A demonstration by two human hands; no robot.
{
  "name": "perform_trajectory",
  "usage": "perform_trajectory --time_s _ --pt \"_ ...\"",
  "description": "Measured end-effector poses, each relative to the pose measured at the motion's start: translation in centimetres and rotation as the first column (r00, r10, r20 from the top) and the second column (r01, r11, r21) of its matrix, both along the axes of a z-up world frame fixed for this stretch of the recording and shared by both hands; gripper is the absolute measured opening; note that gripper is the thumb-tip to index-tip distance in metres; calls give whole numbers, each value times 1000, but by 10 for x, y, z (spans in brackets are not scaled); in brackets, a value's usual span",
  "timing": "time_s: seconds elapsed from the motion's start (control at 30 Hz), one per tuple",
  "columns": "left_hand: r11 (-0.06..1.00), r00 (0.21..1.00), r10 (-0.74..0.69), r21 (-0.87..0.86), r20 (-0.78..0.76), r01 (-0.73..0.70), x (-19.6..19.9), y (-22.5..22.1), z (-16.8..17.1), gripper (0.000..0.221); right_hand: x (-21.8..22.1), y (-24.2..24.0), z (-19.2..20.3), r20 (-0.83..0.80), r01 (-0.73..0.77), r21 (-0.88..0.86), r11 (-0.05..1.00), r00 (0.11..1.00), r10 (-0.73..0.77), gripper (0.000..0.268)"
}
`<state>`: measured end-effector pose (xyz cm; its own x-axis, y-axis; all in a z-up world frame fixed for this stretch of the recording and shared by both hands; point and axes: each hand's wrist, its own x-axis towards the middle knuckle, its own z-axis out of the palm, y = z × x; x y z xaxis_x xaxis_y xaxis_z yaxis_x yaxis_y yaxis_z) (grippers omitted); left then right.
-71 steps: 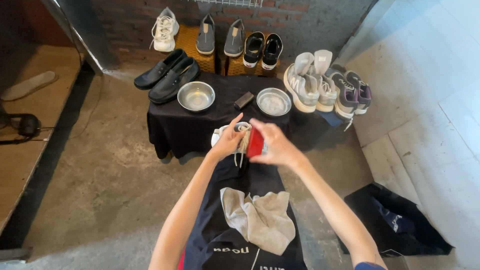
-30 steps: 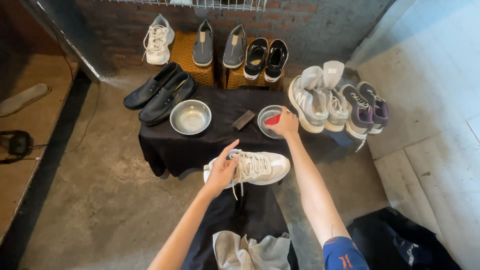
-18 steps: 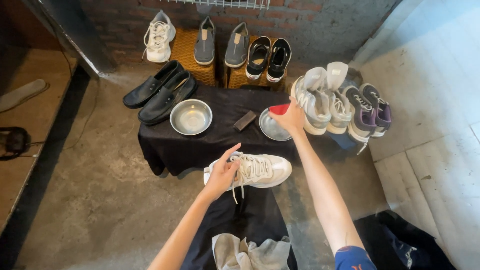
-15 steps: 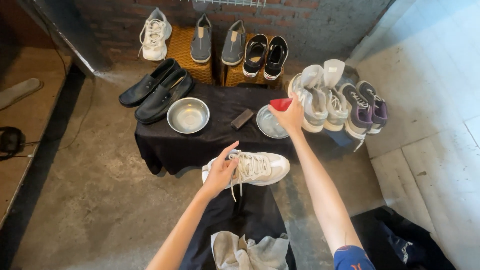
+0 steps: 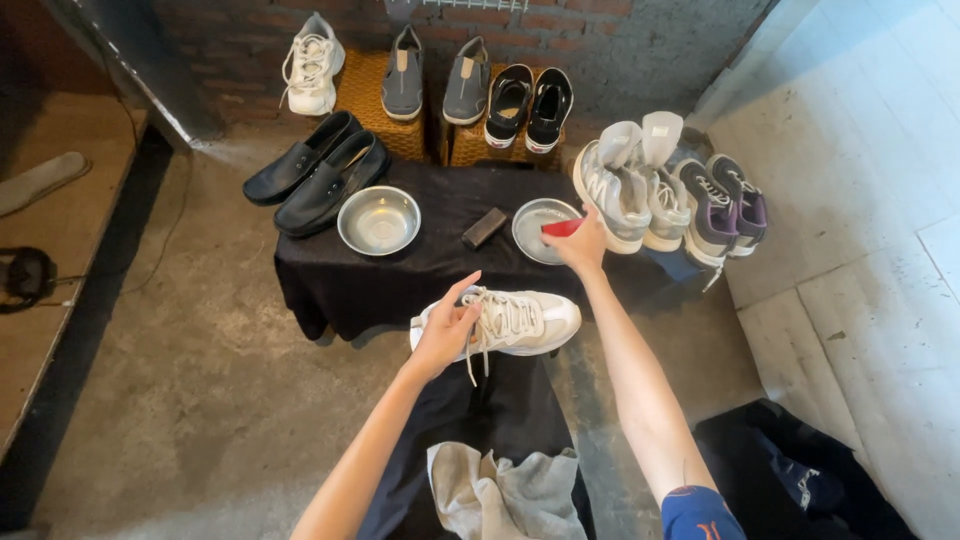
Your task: The person is scrubbing the sole of a white sneaker using a red brush and cleaning solution at a workstation.
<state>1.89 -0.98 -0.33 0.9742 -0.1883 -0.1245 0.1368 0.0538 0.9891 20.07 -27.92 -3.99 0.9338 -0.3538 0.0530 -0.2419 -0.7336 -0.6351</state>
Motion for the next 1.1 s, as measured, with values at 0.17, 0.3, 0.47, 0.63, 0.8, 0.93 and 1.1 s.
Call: perform_trajectory --time_s 0.17,0.3,0.47,0.63,0.8,0.93,1.1 --pt "1000 1000 2 0 31 -2 -4 0 2 54 -5 0 -1 115 2 22 1000 993 -5 106" --pt "1000 993 -6 19 114 4 -5 0 6 55 -20 4 23 188 -50 -87 995 980 65 105" --pt "1000 991 3 -26 132 0 -5 2 -3 55 -41 11 45 239 -119 -154 981 959 154 101" --pt "1000 993 -21 -3 113 21 -4 3 1 50 -82 17 77 234 -288 212 934 943 238 108" --pt "989 989 -70 136 129 52 -6 0 2 48 -150 28 90 274 -613 256 748 788 552 122" --pt "974 983 -94 219 157 58 0 2 -6 48 -188 47 109 231 -664 141 735 744 627 121" --pt "997 988 -40 -57 148 49 -1 -6 -20 59 -191 53 119 274 -710 -112 695 650 708 114"
